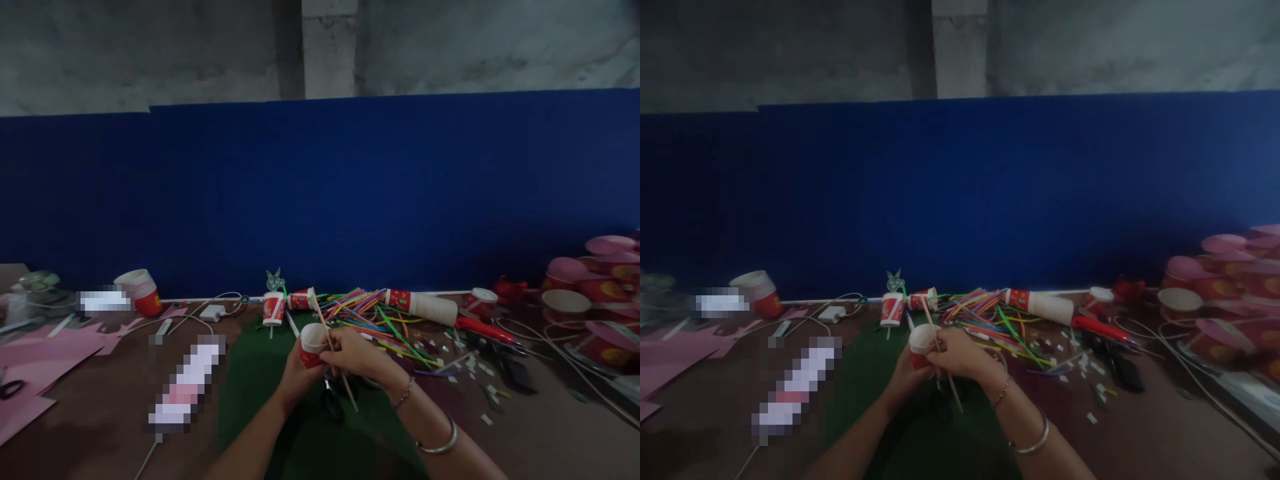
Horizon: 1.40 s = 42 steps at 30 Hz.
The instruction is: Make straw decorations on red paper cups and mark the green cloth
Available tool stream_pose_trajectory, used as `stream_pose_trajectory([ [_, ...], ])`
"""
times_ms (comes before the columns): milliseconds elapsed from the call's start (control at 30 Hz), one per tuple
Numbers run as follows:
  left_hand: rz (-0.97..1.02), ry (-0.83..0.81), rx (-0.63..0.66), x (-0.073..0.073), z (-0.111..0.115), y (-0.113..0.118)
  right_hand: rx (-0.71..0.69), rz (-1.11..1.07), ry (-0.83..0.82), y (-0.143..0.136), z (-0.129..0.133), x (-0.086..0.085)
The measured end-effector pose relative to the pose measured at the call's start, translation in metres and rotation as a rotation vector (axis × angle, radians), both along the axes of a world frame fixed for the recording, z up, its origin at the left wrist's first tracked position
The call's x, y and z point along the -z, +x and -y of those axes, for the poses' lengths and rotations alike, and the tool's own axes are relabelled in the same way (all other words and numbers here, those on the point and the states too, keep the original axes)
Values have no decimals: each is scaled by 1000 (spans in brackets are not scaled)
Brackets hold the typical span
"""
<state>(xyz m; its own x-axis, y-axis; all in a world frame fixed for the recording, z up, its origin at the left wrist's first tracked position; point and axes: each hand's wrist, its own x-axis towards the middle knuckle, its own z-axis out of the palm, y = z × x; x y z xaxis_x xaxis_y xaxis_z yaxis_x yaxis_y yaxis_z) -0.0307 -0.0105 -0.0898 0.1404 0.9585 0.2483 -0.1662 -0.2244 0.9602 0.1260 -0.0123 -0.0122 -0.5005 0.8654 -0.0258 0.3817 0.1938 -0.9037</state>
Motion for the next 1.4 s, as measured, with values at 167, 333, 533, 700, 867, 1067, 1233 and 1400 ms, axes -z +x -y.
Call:
stream_pose_trajectory([
  [167,1,4,18,-2,1,0,8,10,-12,-2,1,0],
  [333,-34,10,12,-6,3,1,6,52,14,-2,0,-2],
  [533,-79,35,-66,-4,4,1,10,-208,-112,27,5,-35],
  [700,-116,89,-90,-2,9,4,287,-602,-47,38,6,-54],
  [867,-219,192,-20,-5,13,3,276,-498,16,18,-1,-41],
  [1067,-354,223,44,-14,18,1,245,-390,-28,9,-3,-30],
  [1233,-381,221,47,-16,19,2,251,-386,-68,13,-5,-28],
  [1400,-278,203,87,-11,16,3,180,-322,-101,7,-3,-21],
])
